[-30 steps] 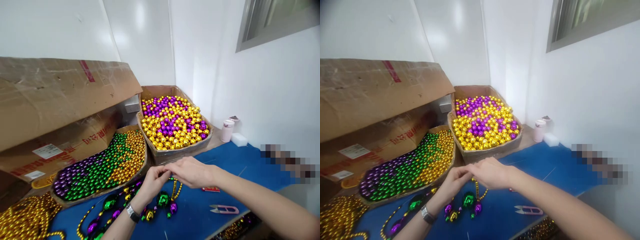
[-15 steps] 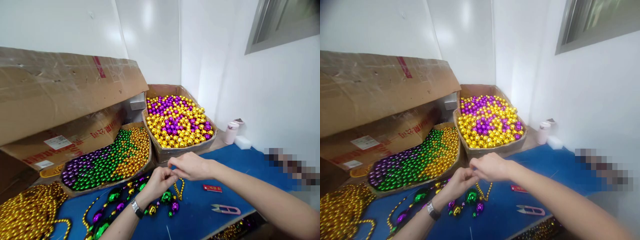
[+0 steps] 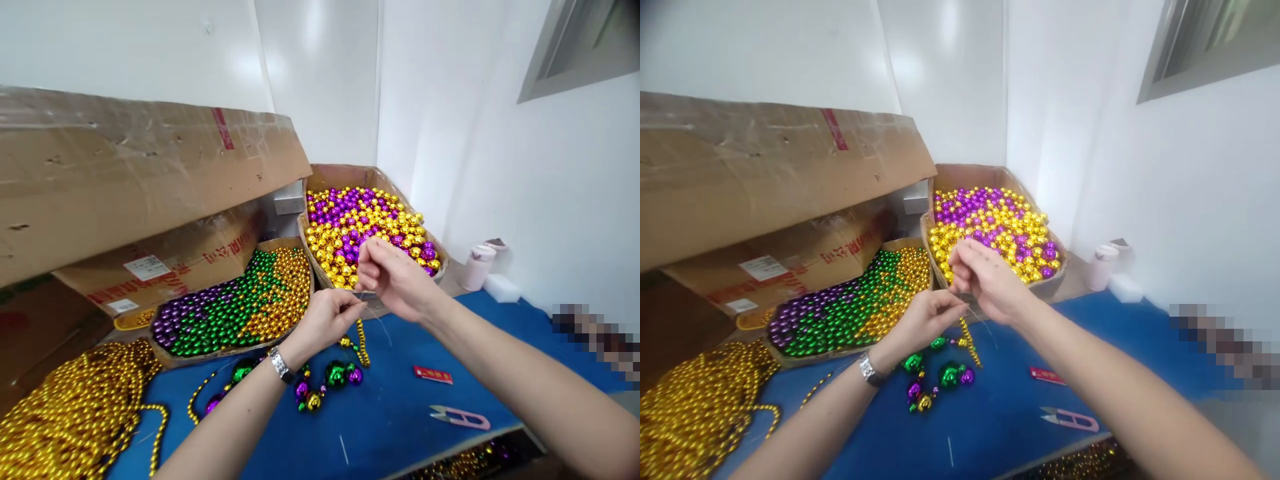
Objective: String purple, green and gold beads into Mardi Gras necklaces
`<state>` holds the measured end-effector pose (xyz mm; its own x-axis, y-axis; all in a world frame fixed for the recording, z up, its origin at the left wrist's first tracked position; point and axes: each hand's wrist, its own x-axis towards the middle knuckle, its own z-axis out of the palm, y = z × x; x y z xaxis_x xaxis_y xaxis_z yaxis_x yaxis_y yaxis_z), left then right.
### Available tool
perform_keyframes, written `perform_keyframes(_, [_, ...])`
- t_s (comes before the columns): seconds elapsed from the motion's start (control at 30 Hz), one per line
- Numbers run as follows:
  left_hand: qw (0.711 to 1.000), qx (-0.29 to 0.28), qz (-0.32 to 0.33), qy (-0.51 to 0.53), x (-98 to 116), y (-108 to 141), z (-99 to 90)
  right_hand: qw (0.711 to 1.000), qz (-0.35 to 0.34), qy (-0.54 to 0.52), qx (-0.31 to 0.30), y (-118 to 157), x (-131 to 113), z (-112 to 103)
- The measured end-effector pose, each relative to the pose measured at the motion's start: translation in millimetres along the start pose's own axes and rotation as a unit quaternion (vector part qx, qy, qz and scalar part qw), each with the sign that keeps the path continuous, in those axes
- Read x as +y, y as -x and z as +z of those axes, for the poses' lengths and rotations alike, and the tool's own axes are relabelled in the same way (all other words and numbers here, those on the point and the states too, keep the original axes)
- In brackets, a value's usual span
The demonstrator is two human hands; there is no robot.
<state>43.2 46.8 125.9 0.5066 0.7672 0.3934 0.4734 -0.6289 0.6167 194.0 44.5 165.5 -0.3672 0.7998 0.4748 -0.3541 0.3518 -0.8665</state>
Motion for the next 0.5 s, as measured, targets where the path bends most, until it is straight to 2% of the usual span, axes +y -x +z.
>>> perform_keyframes(0.2, [1.0, 0.012, 0.002, 0.025, 20.7, -10.3, -24.1, 0.998, -0.029, -0.002, 0.048, -46.0, -54.3, 14.4])
perform_keyframes(0.5, [0.998, 0.055, 0.017, -0.008, 56.2, -10.2, -53.9, 0.984, -0.097, 0.107, 0.106, -60.8, -115.9, 40.5])
